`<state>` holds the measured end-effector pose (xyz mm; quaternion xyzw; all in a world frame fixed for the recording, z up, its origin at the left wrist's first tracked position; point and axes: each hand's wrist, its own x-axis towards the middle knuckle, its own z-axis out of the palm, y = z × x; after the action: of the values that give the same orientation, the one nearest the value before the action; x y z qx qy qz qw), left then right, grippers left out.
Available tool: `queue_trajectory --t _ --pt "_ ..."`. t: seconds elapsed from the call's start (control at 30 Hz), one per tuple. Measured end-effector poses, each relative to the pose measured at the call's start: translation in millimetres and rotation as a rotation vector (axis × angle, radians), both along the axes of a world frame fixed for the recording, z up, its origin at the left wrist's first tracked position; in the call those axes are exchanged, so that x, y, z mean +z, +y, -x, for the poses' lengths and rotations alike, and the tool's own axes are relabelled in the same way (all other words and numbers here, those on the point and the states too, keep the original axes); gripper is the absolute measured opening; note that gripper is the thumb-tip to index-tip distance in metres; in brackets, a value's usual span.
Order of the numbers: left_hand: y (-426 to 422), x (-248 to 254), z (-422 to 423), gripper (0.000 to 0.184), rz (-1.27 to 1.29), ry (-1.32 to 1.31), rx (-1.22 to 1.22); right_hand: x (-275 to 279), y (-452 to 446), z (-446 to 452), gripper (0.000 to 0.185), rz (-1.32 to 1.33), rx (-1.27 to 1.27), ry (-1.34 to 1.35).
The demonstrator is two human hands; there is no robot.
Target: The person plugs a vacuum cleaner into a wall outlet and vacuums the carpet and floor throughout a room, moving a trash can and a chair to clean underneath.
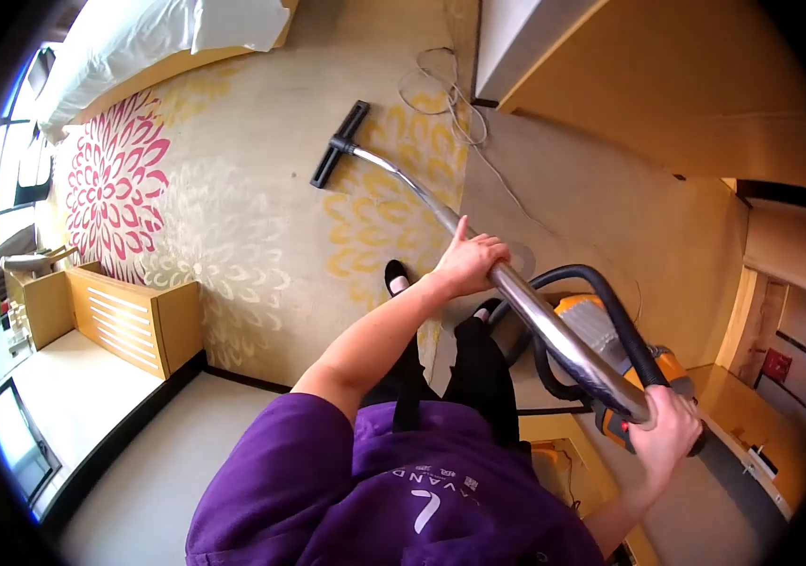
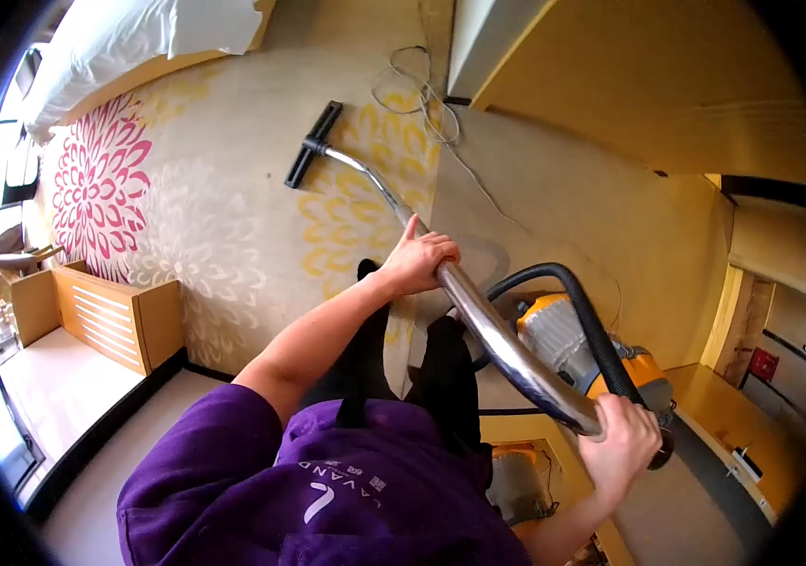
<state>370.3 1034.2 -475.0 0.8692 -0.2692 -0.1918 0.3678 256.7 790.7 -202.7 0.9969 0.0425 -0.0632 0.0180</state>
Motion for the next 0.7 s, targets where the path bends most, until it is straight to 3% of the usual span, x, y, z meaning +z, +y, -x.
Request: queue_trajectory --t 0.07,0.17,0.3,0.43,0.5,0.57,0.63,0.7 --pt "-14.5 -10.9 22.5 0.022 0.023 0.027 0.055 -15.1 -17.1 20.4 0.01 -0.03 0.02 0.015" --pt "-40.2 -31.8 57.9 0.031 -0.054 0.094 0.095 -42.1 -51.1 61.2 0.014 -0.021 -0.052 0.257" --pt "-87.4 -34.4 94.8 0.036 -0.198 0.138 -0.007 -47.2 -108.6 109.1 0.022 -0.248 -0.153 0.303" --pt "-230.9 8.3 141.6 0.039 -0.207 0.117 -0.227 28.9 -205.5 147.2 0.02 -0.113 -0.477 0.303" --pt "-296.9 33.0 167.8 0.037 -0.096 0.111 -0.255 66.1 -266.2 174.4 0.023 0.017 -0.261 0.115" --pt "-334.8 69.0 182.3 0.035 0.125 0.165 -0.188 119.1 -281.1 174.3 0.013 -0.02 -0.259 0.167" --pt "-364.9 96.1 192.8 0.034 0.221 0.15 -0.15 182.5 -295.2 174.1 0.038 0.298 -0.105 0.333" --pt "-381.6 118.6 198.2 0.033 0.322 0.209 -0.121 224.6 -295.9 169.0 0.035 0.385 0.015 0.319"
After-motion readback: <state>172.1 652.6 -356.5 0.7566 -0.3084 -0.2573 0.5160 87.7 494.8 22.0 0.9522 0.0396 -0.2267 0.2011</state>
